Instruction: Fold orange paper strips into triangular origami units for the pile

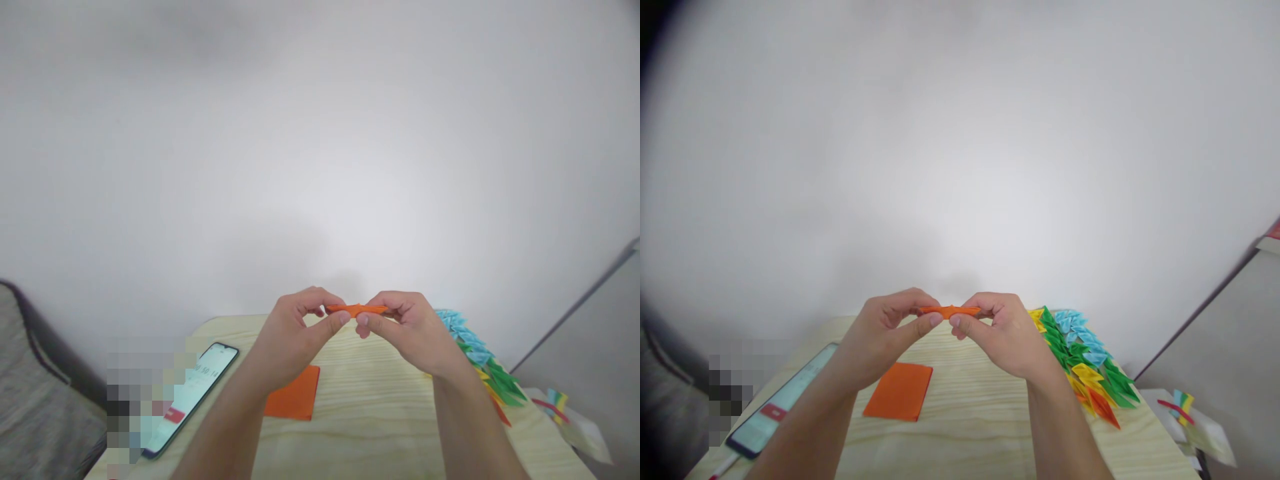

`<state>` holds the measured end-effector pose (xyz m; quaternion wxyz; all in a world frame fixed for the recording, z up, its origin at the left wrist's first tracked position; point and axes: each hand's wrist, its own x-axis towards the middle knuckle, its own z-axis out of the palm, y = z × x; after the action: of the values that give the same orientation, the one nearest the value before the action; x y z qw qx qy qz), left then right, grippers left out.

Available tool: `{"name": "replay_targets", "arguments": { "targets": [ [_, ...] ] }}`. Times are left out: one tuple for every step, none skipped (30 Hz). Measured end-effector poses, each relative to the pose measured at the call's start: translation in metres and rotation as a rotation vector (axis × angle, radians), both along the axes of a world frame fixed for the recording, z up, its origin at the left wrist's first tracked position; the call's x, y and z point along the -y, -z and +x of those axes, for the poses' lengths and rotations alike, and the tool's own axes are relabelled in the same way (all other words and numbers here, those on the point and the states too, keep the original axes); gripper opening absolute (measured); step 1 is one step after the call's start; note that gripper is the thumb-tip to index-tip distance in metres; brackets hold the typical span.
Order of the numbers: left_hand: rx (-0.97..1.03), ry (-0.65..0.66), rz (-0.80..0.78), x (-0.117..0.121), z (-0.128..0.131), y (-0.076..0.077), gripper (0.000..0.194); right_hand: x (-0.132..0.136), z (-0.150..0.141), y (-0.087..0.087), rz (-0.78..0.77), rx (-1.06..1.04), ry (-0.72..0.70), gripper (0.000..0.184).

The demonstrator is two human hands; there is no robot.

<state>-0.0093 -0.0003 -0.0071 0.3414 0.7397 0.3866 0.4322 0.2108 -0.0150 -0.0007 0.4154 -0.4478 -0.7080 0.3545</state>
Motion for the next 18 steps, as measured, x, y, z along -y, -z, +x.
{"name": "replay_targets", "arguments": {
  "targets": [
    [-0.024, -0.006, 0.014, 0.0002, 0.0001, -0.0001, 0.019, -0.0003, -0.0008, 0.0, 0.002, 0.009, 0.001, 0.018],
    [-0.045, -0.014, 0.027, 0.0005, 0.0003, 0.0, 0.018, -0.0006, -0.0019, 0.0003, 0.002, 0.02, 0.001, 0.018],
    [-0.062, -0.023, 0.039, 0.0008, 0.0006, 0.0001, 0.017, -0.0009, -0.0031, 0.0008, 0.001, 0.03, 0.003, 0.017],
    [-0.077, -0.033, 0.05, 0.0011, 0.0009, 0.0003, 0.017, -0.0012, -0.0045, 0.0013, 0.002, 0.036, 0.008, 0.016],
    [-0.094, -0.041, 0.057, 0.0014, 0.0011, 0.0005, 0.017, -0.0012, -0.0058, 0.0018, 0.004, 0.042, 0.014, 0.016],
    [-0.112, -0.047, 0.063, 0.0018, 0.0012, 0.0007, 0.018, -0.0011, -0.007, 0.0021, 0.009, 0.048, 0.021, 0.015],
    [-0.131, -0.052, 0.066, 0.0022, 0.0013, 0.0008, 0.019, -0.0007, -0.0079, 0.0021, 0.014, 0.057, 0.025, 0.015],
    [-0.15, -0.055, 0.066, 0.0027, 0.0014, 0.0007, 0.02, -0.0002, -0.0084, 0.0018, 0.023, 0.067, 0.029, 0.016],
    [-0.165, -0.059, 0.068, 0.0032, 0.0015, 0.0006, 0.021, 0.0005, -0.0085, 0.0013, 0.033, 0.08, 0.03, 0.016],
    [-0.181, -0.062, 0.069, 0.0038, 0.0018, 0.0004, 0.022, 0.0011, -0.0081, 0.0006, 0.045, 0.095, 0.027, 0.017],
    [-0.195, -0.065, 0.072, 0.0043, 0.0022, 0.0002, 0.022, 0.0017, -0.0075, -0.0001, 0.059, 0.11, 0.023, 0.018],
    [-0.206, -0.069, 0.077, 0.0048, 0.0027, 0.0, 0.022, 0.0021, -0.0067, -0.0006, 0.074, 0.123, 0.019, 0.018],
    [-0.216, -0.069, 0.083, 0.0052, 0.0034, -0.0001, 0.022, 0.0023, -0.0059, -0.0009, 0.087, 0.135, 0.013, 0.018],
    [-0.224, -0.069, 0.09, 0.0053, 0.004, -0.0001, 0.022, 0.0022, -0.0053, -0.0009, 0.098, 0.142, 0.009, 0.019],
    [-0.231, -0.066, 0.095, 0.0053, 0.0045, 0.0001, 0.021, 0.0018, -0.0052, -0.0005, 0.105, 0.145, 0.006, 0.019],
    [-0.232, -0.064, 0.1, 0.0051, 0.0049, 0.0004, 0.021, 0.0013, -0.0055, 0.0001, 0.107, 0.141, 0.006, 0.018],
    [-0.229, -0.064, 0.103, 0.0047, 0.005, 0.0008, 0.021, 0.0006, -0.0063, 0.001, 0.104, 0.129, 0.01, 0.018],
    [-0.225, -0.065, 0.104, 0.0042, 0.0049, 0.0012, 0.021, -0.0001, -0.0075, 0.002, 0.096, 0.114, 0.015, 0.018]
  ]
}}
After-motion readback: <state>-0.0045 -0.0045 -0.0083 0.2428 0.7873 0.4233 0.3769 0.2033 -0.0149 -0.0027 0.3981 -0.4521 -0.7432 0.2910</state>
